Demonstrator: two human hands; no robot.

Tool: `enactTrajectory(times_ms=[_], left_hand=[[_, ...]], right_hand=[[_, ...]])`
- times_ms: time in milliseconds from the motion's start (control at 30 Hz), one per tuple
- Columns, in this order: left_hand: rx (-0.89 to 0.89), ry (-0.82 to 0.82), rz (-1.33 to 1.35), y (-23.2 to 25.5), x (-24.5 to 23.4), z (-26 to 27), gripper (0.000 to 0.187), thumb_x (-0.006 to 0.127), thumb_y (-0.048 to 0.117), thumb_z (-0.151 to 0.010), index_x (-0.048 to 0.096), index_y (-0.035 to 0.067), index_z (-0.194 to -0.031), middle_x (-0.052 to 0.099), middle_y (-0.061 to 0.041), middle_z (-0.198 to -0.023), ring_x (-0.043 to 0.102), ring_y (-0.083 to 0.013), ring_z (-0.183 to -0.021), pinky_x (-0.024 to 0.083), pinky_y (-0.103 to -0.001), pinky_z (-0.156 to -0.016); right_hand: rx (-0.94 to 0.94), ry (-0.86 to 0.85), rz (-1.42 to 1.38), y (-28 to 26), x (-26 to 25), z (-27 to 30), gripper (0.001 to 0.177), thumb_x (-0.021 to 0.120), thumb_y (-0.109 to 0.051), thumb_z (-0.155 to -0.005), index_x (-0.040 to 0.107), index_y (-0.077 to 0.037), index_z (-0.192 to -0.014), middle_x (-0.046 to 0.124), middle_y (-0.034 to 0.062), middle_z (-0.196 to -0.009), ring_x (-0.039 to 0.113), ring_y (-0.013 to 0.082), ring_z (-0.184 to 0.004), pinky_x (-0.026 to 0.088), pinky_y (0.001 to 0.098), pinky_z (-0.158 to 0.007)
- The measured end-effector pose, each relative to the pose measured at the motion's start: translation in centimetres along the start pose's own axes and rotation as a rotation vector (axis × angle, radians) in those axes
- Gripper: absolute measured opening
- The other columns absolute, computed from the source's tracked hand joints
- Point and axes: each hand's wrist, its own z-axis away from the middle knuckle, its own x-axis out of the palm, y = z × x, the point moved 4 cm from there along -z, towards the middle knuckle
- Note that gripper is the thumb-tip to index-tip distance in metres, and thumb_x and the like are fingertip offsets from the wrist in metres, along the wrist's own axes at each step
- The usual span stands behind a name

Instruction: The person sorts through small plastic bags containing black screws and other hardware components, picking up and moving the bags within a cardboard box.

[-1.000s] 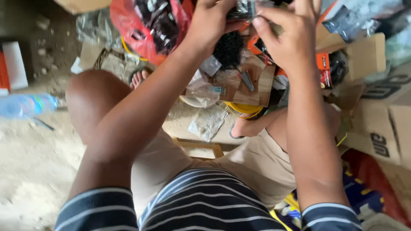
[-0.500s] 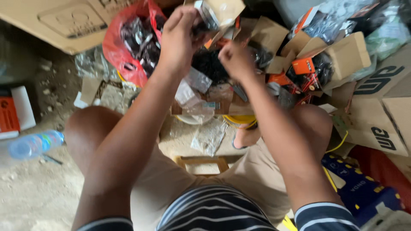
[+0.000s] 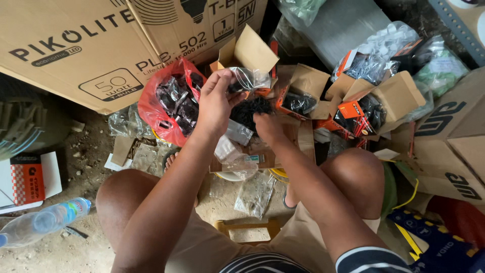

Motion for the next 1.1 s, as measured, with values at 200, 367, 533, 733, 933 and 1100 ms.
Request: enactTrajectory(times_ms=[200, 367, 533, 733, 933, 1100], left_hand=[[-0.004, -0.003, 0.018, -0.1, -0.3, -0.8, 0.012, 0.054, 0.018, -0.092, 0.062, 0.011, -0.086, 0.057, -0.002, -0.076, 0.070, -0.0232, -0.069, 0.062, -0.035, -0.068], [0.017, 0.007, 0.033, -0.5, -0.8, -1.3, 0.012, 0.053, 0.019, -0.092, 0.061, 0.011, -0.089, 0.055, -0.002, -0.076, 0.070, -0.0233, -0.069, 0.062, -0.035, -0.068], [0.024, 0.010, 0.048, -0.7, -0.9, -1.5, 0.012, 0.053, 0.019, -0.092, 0.061, 0.011, -0.089, 0.056, -0.003, -0.076, 0.070, -0.0237, -0.068, 0.062, -0.035, -0.069], [0.035, 0.025, 0.060, -0.7, -1.0, -1.3, 0.010, 0.055, 0.018, -0.092, 0.061, 0.011, -0.088, 0.057, -0.004, -0.076, 0.069, -0.0235, -0.067, 0.061, -0.036, -0.069], [0.035, 0.025, 0.042, -1.6, -0.9, -1.5, 0.011, 0.054, 0.019, -0.093, 0.061, 0.011, -0.089, 0.057, -0.003, -0.078, 0.068, -0.0212, -0.068, 0.061, -0.036, -0.068], [0.010, -0.015, 0.068, -1.5, 0.5, -0.1, 0.010, 0.055, 0.017, -0.093, 0.062, 0.009, -0.092, 0.064, -0.009, -0.078, 0.071, -0.0267, -0.070, 0.061, -0.040, -0.069]], right_hand=[[0.240, -0.079, 0.007, 1.0, -2.5, -0.2, 0.020, 0.054, -0.020, -0.083, 0.063, -0.027, -0.098, 0.067, -0.0030, -0.101, 0.066, 0.0242, -0.100, 0.054, 0.0503, -0.078], [0.249, -0.045, -0.156, 1.3, -4.6, 0.1, 0.024, 0.055, -0.022, -0.083, 0.064, -0.027, -0.104, 0.068, 0.0002, -0.103, 0.064, 0.0248, -0.104, 0.054, 0.0469, -0.082], [0.190, 0.024, -0.396, 0.5, -9.4, -0.2, 0.028, 0.059, -0.026, -0.078, 0.070, -0.029, -0.103, 0.072, 0.0020, -0.092, 0.068, 0.0251, -0.094, 0.054, 0.0412, -0.083], [-0.016, 0.308, -0.916, -2.7, -19.7, 2.6, 0.027, 0.063, -0.008, -0.079, 0.067, -0.007, -0.106, 0.069, 0.0102, -0.086, 0.066, 0.0179, -0.079, 0.053, 0.0326, -0.075], [-0.008, 0.379, -1.424, -4.1, -24.7, 6.0, 0.018, 0.061, -0.003, -0.084, 0.059, -0.002, -0.102, 0.066, 0.0085, -0.091, 0.068, 0.0121, -0.079, 0.062, 0.0259, -0.073], [-0.019, 0.283, -1.375, -5.1, -22.7, 5.4, 0.015, 0.058, 0.003, -0.086, 0.060, -0.003, -0.099, 0.064, 0.0123, -0.092, 0.067, 0.0182, -0.080, 0.062, 0.0340, -0.073]])
